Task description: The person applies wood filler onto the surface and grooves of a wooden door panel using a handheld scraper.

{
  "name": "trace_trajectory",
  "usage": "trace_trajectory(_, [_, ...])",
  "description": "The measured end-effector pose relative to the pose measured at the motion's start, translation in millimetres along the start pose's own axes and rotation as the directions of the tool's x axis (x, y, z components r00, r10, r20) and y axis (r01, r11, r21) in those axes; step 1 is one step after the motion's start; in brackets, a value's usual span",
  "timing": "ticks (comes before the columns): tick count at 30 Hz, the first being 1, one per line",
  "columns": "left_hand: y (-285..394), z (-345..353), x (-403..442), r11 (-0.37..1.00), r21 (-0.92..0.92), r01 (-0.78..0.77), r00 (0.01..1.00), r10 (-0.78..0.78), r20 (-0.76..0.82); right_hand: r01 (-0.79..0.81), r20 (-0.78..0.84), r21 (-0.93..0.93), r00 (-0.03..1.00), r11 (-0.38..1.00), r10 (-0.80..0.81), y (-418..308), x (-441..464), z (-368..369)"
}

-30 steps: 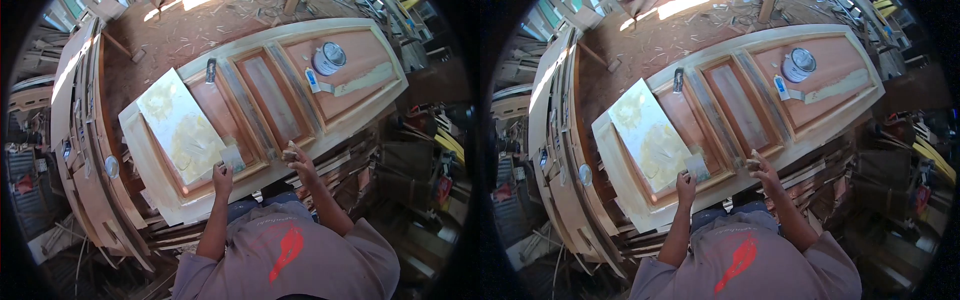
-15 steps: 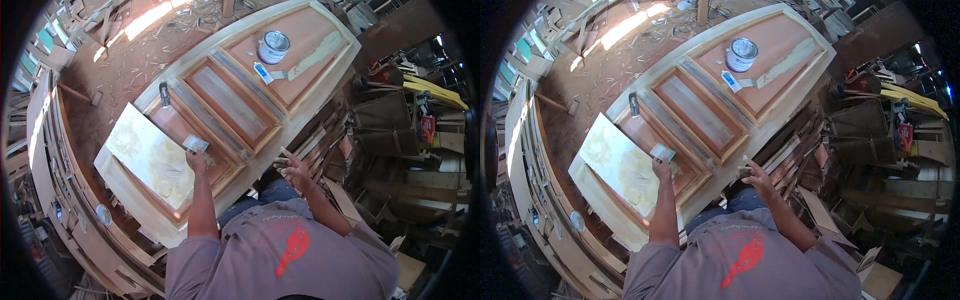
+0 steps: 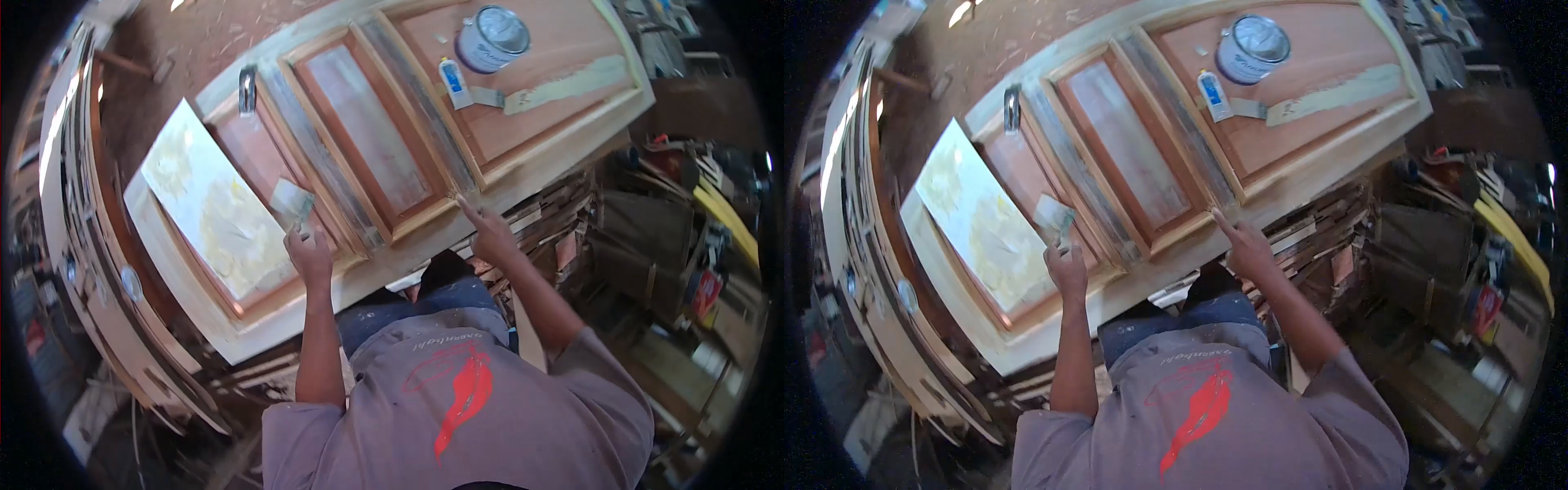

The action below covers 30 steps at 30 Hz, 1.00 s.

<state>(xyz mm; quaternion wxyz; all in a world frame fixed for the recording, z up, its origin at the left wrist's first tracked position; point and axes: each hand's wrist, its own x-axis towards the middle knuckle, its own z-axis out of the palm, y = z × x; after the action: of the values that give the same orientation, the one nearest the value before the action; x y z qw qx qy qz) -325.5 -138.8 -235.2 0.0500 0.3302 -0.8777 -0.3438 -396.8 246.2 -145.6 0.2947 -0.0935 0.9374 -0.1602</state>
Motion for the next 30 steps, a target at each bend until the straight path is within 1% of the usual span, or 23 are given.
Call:
trace_trajectory(1, [14.5,0.6,-20.4,0.998,-0.054,0.039,0.999,-0.039,-0.012,0.024,0.106,-0.107,0.994,0.994,-0.013,10.0,19.2,-6.6])
trace_trajectory(2, [20.7,3.8,-39.2,0.991,-0.110,0.075,0.997,-0.078,-0.022,0.141,0.125,-0.184,0.985,0.973,-0.119,21.4,35.2,-8.6])
trace_trajectory(3, [5.7,19.7,-60.1,0.990,-0.121,0.067,0.993,-0.079,-0.091,0.256,0.146,-0.255,0.963,0.932,-0.225,31.4,49.1,-9.1])
trace_trajectory(5, [24.4,25.6,-100.1,0.979,-0.092,0.184,0.975,-0.193,-0.109,0.456,0.173,-0.360,0.890,0.814,-0.422,42.2,71.7,-13.0])
trace_trajectory(6, [32.7,28.2,-120.4,0.967,-0.084,0.240,0.961,-0.249,-0.117,0.508,0.179,-0.404,0.859,0.761,-0.479,49.6,82.0,-9.1])
trace_trajectory(8, [19.2,46.9,-161.3,0.976,-0.044,0.215,0.952,-0.220,-0.212,0.602,0.202,-0.485,0.783,0.634,-0.589,64.2,100.5,2.7])
trace_trajectory(10, [12.1,60.2,-196.4,0.983,0.017,0.181,0.937,-0.167,-0.307,0.646,0.326,-0.549,0.750,0.531,-0.575,53.8,107.4,-2.3])
trace_trajectory(11, [9.9,67.7,-211.7,0.965,-0.062,0.254,0.918,-0.260,-0.300,0.663,0.380,-0.578,0.734,0.475,-0.562,45.8,109.3,-3.4])
trace_trajectory(14, [-15.8,85.5,-252.3,0.944,0.007,0.329,0.916,-0.318,-0.245,0.652,0.429,-0.697,0.712,0.299,-0.556,38.9,107.8,14.8])
trace_trajectory(15, [-17.1,88.3,-260.3,0.925,0.027,0.378,0.902,-0.362,-0.237,0.673,0.512,-0.694,0.711,0.256,-0.481,28.1,107.8,14.1])
trace_trajectory(17, [-16.6,88.9,-270.0,0.901,0.004,0.433,0.879,-0.422,-0.221,0.710,0.646,-0.683,0.697,0.171,-0.311,4.2,109.9,7.9])
trace_trajectory(20, [-6.0,85.7,-276.9,0.861,-0.041,0.506,0.836,-0.502,-0.223,0.730,0.643,-0.587,0.683,0.350,-0.347,8.4,130.8,14.9])
trace_trajectory(23, [-11.7,84.0,-283.9,0.837,-0.033,0.546,0.818,-0.541,-0.194,0.698,0.754,-0.488,0.640,0.524,-0.150,-22.2,145.3,-17.5])
trace_trajectory(24, [-18.5,85.1,-285.9,0.835,-0.024,0.549,0.820,-0.544,-0.176,0.693,0.755,-0.471,0.637,0.546,-0.156,-20.4,153.5,-17.2])
trace_trajectory(26, [-46.5,95.6,-297.8,0.850,0.039,0.525,0.834,-0.504,-0.224,0.677,0.754,-0.438,0.635,0.591,-0.168,-10.8,171.7,-15.8])
trace_trajectory(27, [-59.5,97.5,-302.8,0.855,0.072,0.513,0.840,-0.483,-0.247,0.774,0.838,-0.328,0.503,0.542,-0.211,-11.6,178.5,-23.9])
trace_trajectory(28, [-66.2,95.3,-304.5,0.838,0.028,0.545,0.818,-0.524,-0.239,0.725,0.752,-0.304,0.581,0.618,-0.312,-5.8,176.8,-32.9])
trace_trajectory(30, [-79.8,92.1,-307.6,0.793,-0.059,0.606,0.767,-0.603,-0.220,0.636,0.522,-0.207,0.715,0.744,-0.465,5.1,161.2,-47.3])
